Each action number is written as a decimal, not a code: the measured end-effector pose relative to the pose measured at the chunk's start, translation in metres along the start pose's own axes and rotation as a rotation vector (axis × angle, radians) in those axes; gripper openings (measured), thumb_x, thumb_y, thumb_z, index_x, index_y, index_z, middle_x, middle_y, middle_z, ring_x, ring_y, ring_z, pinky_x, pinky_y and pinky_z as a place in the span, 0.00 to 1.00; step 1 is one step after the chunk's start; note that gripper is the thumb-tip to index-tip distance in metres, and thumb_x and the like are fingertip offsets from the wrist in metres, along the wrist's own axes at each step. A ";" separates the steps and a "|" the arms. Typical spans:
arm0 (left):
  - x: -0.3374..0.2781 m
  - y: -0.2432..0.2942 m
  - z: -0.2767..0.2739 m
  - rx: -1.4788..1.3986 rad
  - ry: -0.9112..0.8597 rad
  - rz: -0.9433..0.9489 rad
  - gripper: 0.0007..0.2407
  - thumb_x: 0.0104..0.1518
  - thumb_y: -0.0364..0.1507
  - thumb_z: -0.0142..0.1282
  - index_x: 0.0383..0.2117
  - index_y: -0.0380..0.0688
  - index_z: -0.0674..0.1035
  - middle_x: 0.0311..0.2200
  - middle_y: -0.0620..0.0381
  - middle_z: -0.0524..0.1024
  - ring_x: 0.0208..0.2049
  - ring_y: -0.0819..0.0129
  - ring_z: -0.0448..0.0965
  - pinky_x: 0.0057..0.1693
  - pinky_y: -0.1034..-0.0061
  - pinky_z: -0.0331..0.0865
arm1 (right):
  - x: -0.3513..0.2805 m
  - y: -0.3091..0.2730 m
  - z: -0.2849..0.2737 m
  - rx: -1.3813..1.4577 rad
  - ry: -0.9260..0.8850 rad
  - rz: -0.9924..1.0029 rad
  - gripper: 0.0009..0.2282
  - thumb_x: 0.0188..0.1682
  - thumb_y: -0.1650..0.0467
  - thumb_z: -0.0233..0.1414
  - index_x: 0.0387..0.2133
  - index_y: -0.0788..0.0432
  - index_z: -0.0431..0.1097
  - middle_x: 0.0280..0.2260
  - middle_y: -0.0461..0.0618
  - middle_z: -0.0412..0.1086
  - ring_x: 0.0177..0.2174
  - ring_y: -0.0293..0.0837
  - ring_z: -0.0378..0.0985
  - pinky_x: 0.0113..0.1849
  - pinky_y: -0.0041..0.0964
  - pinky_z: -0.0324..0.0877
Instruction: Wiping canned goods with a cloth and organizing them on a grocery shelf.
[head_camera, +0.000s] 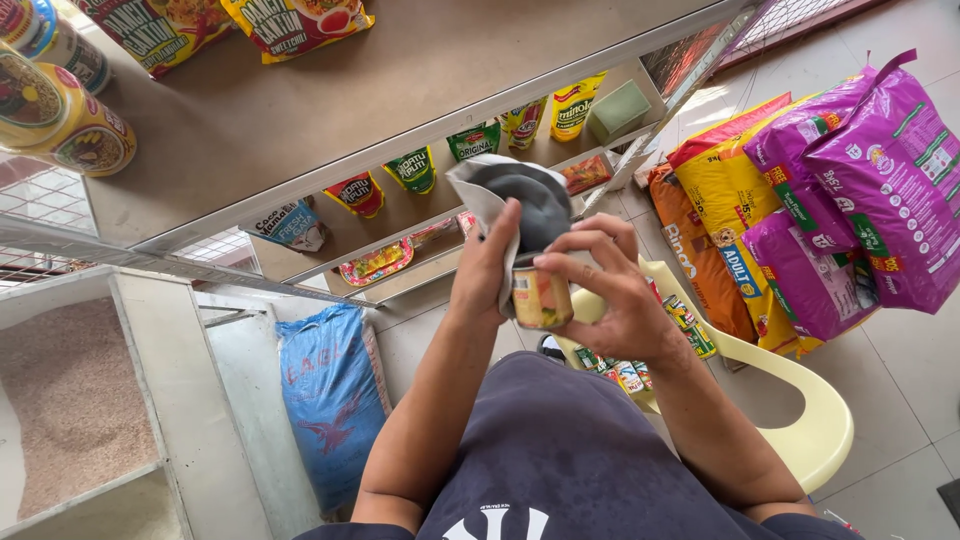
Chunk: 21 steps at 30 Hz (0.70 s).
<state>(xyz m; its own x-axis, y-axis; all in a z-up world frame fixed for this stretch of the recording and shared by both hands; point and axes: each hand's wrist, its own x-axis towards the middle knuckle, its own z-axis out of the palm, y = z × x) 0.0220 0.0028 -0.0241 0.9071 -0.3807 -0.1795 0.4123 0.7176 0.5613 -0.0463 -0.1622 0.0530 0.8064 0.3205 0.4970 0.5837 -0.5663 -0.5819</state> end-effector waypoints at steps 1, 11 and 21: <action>-0.001 0.005 0.002 -0.001 -0.001 -0.002 0.16 0.64 0.35 0.60 0.51 0.38 0.74 0.41 0.52 0.79 0.37 0.68 0.81 0.42 0.70 0.78 | -0.001 -0.001 0.000 -0.002 0.000 0.002 0.31 0.29 0.68 0.71 0.51 0.56 0.73 0.50 0.47 0.69 0.57 0.54 0.62 0.59 0.48 0.61; -0.022 0.009 0.021 -0.062 -0.169 -0.197 0.25 0.65 0.42 0.46 0.65 0.42 0.64 0.55 0.56 0.75 0.54 0.68 0.77 0.60 0.72 0.71 | -0.011 0.016 0.007 0.124 0.280 0.203 0.32 0.37 0.73 0.69 0.57 0.62 0.63 0.53 0.54 0.64 0.54 0.51 0.69 0.58 0.42 0.65; -0.026 0.014 0.007 0.132 -0.182 -0.074 0.20 0.66 0.33 0.55 0.62 0.42 0.69 0.49 0.58 0.76 0.48 0.75 0.77 0.52 0.76 0.74 | 0.000 -0.005 0.006 0.060 0.080 0.053 0.32 0.29 0.67 0.73 0.49 0.60 0.69 0.49 0.53 0.69 0.52 0.53 0.71 0.57 0.44 0.66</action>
<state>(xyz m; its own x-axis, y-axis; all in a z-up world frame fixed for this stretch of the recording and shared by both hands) 0.0040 0.0186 -0.0063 0.8398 -0.5367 -0.0820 0.4511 0.6058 0.6554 -0.0484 -0.1546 0.0518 0.8273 0.2282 0.5133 0.5472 -0.5338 -0.6447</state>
